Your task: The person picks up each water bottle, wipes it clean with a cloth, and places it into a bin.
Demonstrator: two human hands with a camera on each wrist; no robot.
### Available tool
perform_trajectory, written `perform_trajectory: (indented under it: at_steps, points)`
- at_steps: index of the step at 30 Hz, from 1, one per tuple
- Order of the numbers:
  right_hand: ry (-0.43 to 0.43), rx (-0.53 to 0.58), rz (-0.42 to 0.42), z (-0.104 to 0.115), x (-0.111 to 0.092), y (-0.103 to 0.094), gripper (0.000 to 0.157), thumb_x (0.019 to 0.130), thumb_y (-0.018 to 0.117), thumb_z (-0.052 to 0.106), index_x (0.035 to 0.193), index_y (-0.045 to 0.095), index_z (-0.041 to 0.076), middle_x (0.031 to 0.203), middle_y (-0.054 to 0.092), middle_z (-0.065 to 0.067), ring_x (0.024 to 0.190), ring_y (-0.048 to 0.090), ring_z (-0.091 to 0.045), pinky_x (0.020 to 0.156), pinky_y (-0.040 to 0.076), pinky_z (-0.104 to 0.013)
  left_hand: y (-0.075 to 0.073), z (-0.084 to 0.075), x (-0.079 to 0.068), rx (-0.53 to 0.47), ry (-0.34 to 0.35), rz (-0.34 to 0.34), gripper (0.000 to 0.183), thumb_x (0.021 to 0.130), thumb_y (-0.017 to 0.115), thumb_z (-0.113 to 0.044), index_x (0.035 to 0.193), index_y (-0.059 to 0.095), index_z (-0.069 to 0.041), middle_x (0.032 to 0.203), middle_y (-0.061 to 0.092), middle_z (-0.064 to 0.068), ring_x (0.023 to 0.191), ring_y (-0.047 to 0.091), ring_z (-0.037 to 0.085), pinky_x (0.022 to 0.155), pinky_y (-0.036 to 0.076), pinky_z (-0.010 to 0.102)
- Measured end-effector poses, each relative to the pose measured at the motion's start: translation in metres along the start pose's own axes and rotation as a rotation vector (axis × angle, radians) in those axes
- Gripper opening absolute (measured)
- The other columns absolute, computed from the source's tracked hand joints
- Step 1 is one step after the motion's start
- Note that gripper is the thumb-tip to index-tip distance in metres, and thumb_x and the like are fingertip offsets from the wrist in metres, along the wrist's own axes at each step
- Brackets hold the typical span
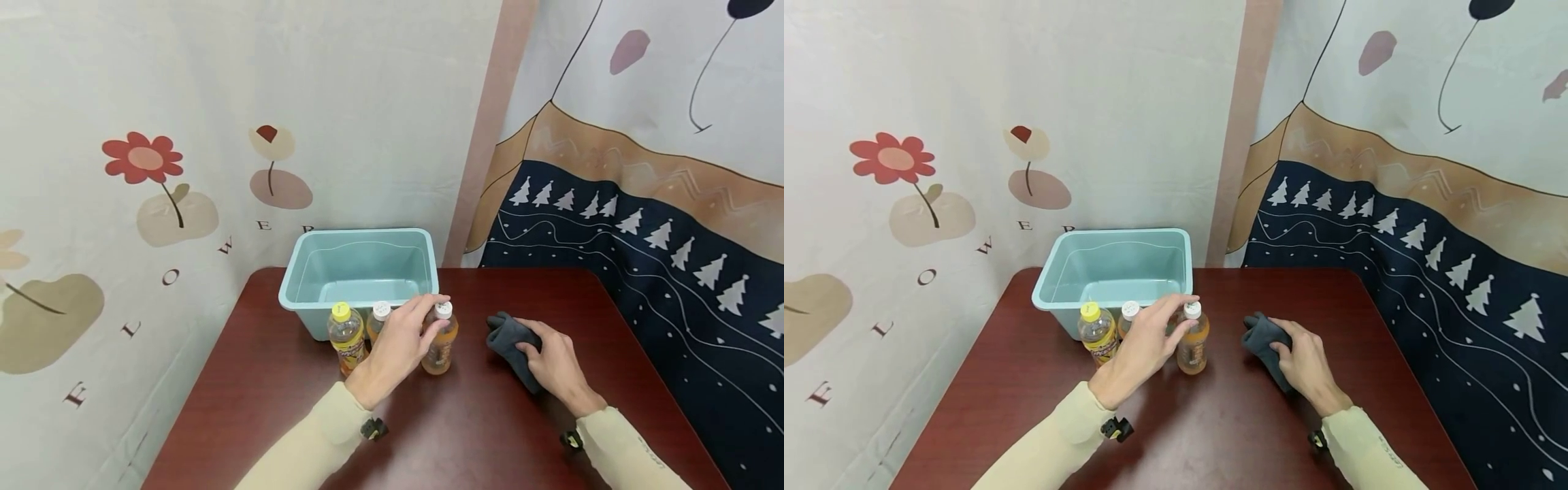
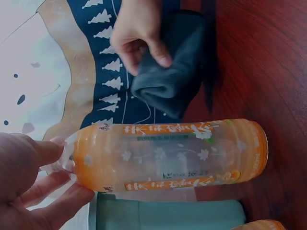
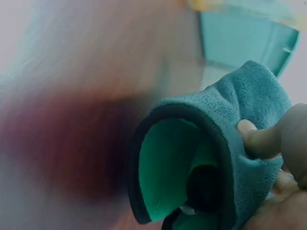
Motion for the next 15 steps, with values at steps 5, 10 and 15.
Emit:
perform_trajectory:
  at_steps: [5, 10, 15]
  points:
    - [-0.004, 0.101, 0.003, 0.017, 0.005, -0.009, 0.051, 0.104, 0.086, 0.002, 0.153, 0.075, 0.012, 0.149, 0.08, -0.02, 0.126, 0.08, -0.042, 0.105, 0.067, -0.052, -0.002, 0.0, 0.001, -0.025, 0.015, 0.006, 0.04, 0.108, 0.086, -0.017, 0.146, 0.075, -0.011, 0.128, 0.084, 0.007, 0.105, 0.08, 0.019, 0.09, 0.072, 0.037]
    - [-0.005, 0.248, 0.086, 0.036, 0.012, -0.019, 0.053, 0.107, 0.084, 0.005, 0.157, 0.072, 0.017, 0.151, 0.079, -0.013, 0.119, 0.077, -0.027, 0.1, 0.061, -0.022, -0.002, 0.001, 0.0, -0.055, 0.02, 0.023, 0.041, 0.107, 0.085, -0.016, 0.146, 0.077, -0.009, 0.125, 0.084, 0.008, 0.098, 0.077, 0.019, 0.085, 0.072, 0.037]
    - [0.012, 0.414, 0.165, 0.05, 0.018, -0.018, 0.051, 0.109, 0.082, 0.007, 0.158, 0.071, 0.02, 0.148, 0.079, -0.013, 0.113, 0.078, -0.023, 0.096, 0.064, -0.024, 0.0, 0.002, 0.0, -0.073, 0.047, 0.004, 0.041, 0.106, 0.086, -0.014, 0.145, 0.078, -0.008, 0.131, 0.085, 0.01, 0.106, 0.082, 0.02, 0.088, 0.072, 0.032]
Point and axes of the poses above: each hand's wrist, its own x-axis towards the middle knuckle, its own y-axis out of the palm, z = x × y, the point moved 2 cm from there along x, towards the middle knuckle
